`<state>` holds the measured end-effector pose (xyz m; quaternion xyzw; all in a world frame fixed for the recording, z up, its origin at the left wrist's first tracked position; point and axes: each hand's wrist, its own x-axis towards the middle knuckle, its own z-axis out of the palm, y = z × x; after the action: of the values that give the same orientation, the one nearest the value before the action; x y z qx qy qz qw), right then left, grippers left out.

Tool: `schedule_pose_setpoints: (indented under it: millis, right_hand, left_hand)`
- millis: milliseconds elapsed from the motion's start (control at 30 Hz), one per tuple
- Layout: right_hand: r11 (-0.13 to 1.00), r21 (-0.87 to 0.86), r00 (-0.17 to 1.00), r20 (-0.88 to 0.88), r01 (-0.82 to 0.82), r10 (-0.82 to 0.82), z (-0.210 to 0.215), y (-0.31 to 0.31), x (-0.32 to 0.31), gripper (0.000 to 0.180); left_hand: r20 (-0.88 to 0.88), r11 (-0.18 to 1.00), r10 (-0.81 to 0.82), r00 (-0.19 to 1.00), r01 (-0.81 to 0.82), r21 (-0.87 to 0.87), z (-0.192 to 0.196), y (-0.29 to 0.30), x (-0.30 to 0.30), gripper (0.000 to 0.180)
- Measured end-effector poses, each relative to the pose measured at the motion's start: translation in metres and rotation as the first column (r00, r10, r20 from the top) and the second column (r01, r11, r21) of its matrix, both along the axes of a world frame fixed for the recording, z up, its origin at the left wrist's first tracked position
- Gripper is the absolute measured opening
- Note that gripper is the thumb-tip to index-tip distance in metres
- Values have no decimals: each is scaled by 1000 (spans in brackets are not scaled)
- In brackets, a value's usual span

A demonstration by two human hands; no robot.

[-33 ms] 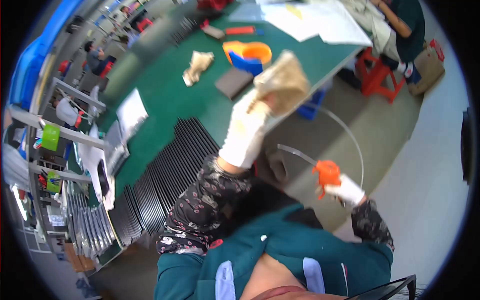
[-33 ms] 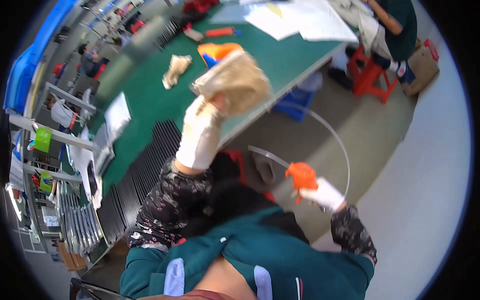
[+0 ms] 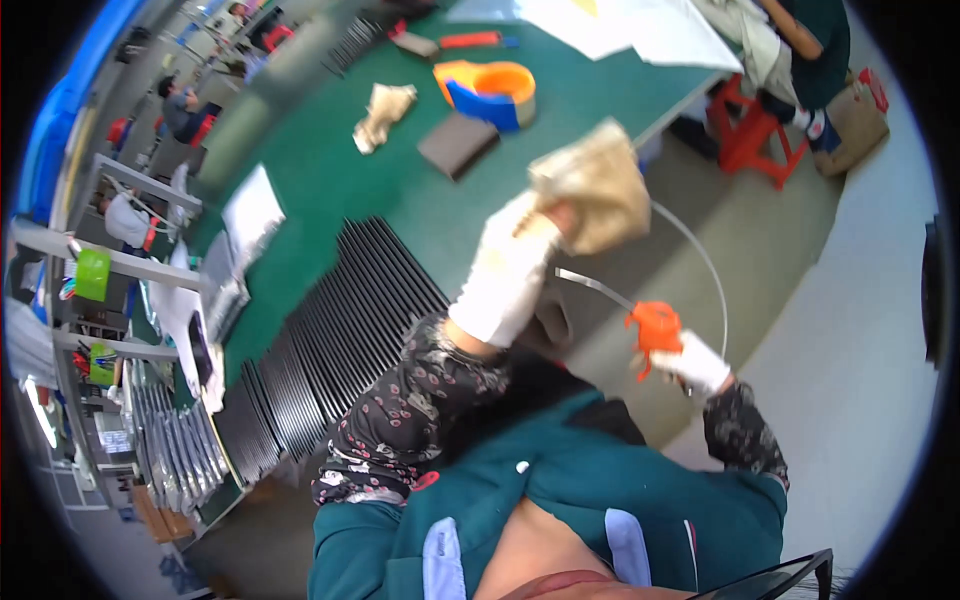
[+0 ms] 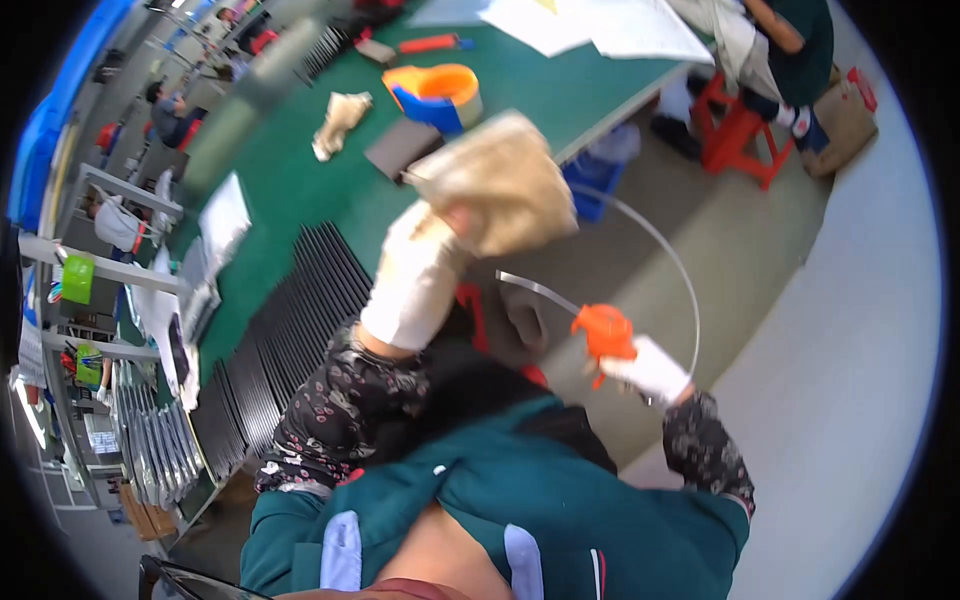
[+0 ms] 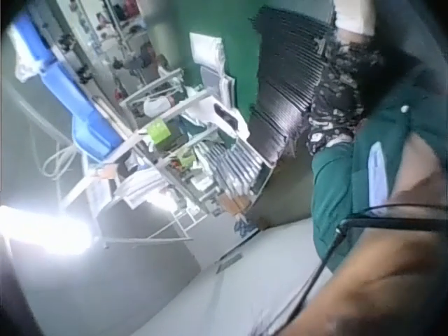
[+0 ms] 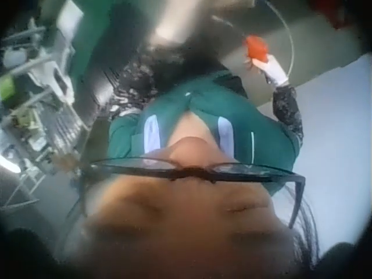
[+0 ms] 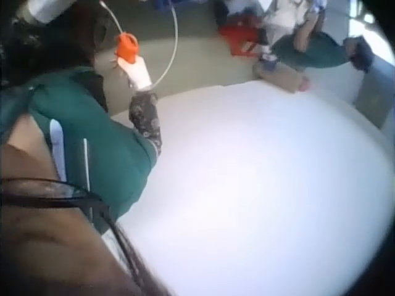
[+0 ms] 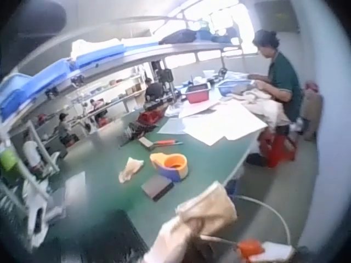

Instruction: Cleaning a row of black tubes using a cloth and an air duster, then bundling them and placing them into plastic bags.

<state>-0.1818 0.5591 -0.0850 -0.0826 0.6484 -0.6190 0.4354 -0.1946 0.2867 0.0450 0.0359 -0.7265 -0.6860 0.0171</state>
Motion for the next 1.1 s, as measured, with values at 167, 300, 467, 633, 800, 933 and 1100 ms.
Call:
schedule_pose_setpoints:
  millis: [167,300,467,633,800,933,1100]
  right_hand:
    - [978,186,992,58,98,-111,-40,20,-14,29]
    - [924,357,989,-103,138,-108,-49,23,3,29]
    - [822,569,870,-397,-16,292,-12,-19,23,29]
    - [732,679,848,-419,56,324,-9,-38,23,29]
    - [732,653,901,-414,193,132,-25,-38,16,29]
    - [711,703,839,-377,-17,393,-15,-52,17,30]
    - [706,705,913,-329,67,242,-22,-47,14,32]
  left_hand:
    - [369,544,-180,912,-220,810,-134,9,35,43]
    - [625,476,114,772,-595,648,-201,-20,38,37]
    - [691,556,254,677,-687,468,-215,-31,33,37]
    - [732,373,246,635,-759,534,-217,-41,28,18]
    - [723,412,424,546,-827,382,-238,-40,23,22]
    - [697,426,364,618,-776,465,-227,-39,24,22]
    - [667,456,367,648,-751,477,-228,-44,24,29]
